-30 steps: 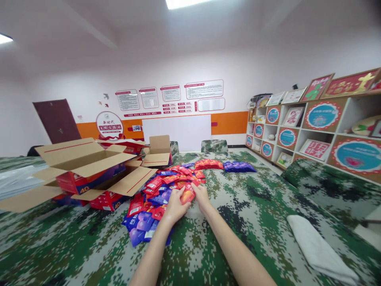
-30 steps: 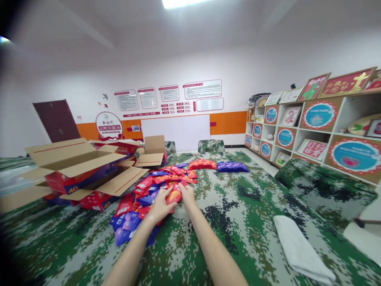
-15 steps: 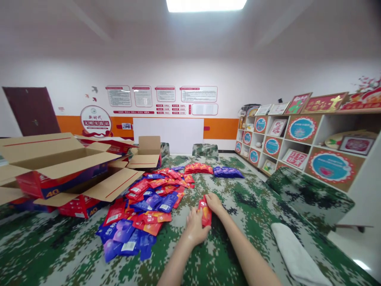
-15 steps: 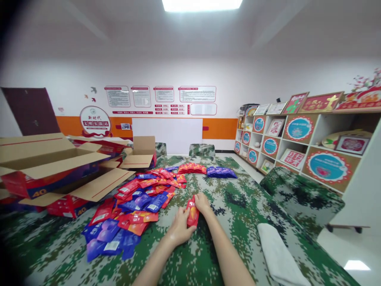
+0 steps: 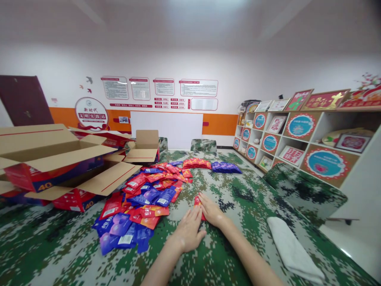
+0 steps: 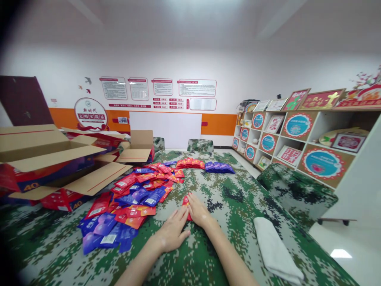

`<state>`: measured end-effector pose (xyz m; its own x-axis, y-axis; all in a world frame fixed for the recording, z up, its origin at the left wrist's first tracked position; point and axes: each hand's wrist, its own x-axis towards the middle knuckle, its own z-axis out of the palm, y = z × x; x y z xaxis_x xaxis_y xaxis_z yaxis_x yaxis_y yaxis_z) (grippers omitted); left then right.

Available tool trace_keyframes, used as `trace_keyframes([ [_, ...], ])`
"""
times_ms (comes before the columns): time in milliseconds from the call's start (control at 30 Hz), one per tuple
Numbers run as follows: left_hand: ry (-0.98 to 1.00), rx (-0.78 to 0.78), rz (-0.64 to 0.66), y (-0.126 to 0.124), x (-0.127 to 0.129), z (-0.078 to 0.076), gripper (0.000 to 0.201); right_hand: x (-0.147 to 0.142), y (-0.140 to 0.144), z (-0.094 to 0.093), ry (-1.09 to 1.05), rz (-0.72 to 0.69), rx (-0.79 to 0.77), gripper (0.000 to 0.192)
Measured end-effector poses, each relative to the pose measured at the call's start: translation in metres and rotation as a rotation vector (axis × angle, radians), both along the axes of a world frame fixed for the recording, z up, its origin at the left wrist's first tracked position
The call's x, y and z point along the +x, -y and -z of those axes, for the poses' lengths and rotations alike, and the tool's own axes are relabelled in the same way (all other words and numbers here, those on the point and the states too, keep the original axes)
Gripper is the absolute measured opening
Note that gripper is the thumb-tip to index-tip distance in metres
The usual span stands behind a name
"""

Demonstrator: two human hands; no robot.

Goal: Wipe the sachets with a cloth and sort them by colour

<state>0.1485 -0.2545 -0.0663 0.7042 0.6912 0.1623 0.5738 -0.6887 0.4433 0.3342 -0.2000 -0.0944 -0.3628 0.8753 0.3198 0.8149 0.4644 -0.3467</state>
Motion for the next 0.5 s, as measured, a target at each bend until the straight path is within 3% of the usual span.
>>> trace_keyframes([
  [133,0.001,0.025,0.003,0.0,0.001,0.004,0.072,0.0,-0.002,0.006,-0.018,-0.017,0.006,0.05],
  [300,0.006,-0.049,-0.021,0.001,0.001,0.001,0.073,0.005,-0.011,0.004,-0.045,-0.037,-0.037,0.049],
  [400,0.047,-0.053,-0.044,0.002,-0.001,0.001,0.073,0.003,-0.037,-0.007,-0.09,0.005,0.004,0.051],
  [500,0.055,-0.044,-0.033,-0.002,-0.002,0.005,0.075,-0.014,-0.087,-0.026,-0.105,0.035,0.057,0.053],
])
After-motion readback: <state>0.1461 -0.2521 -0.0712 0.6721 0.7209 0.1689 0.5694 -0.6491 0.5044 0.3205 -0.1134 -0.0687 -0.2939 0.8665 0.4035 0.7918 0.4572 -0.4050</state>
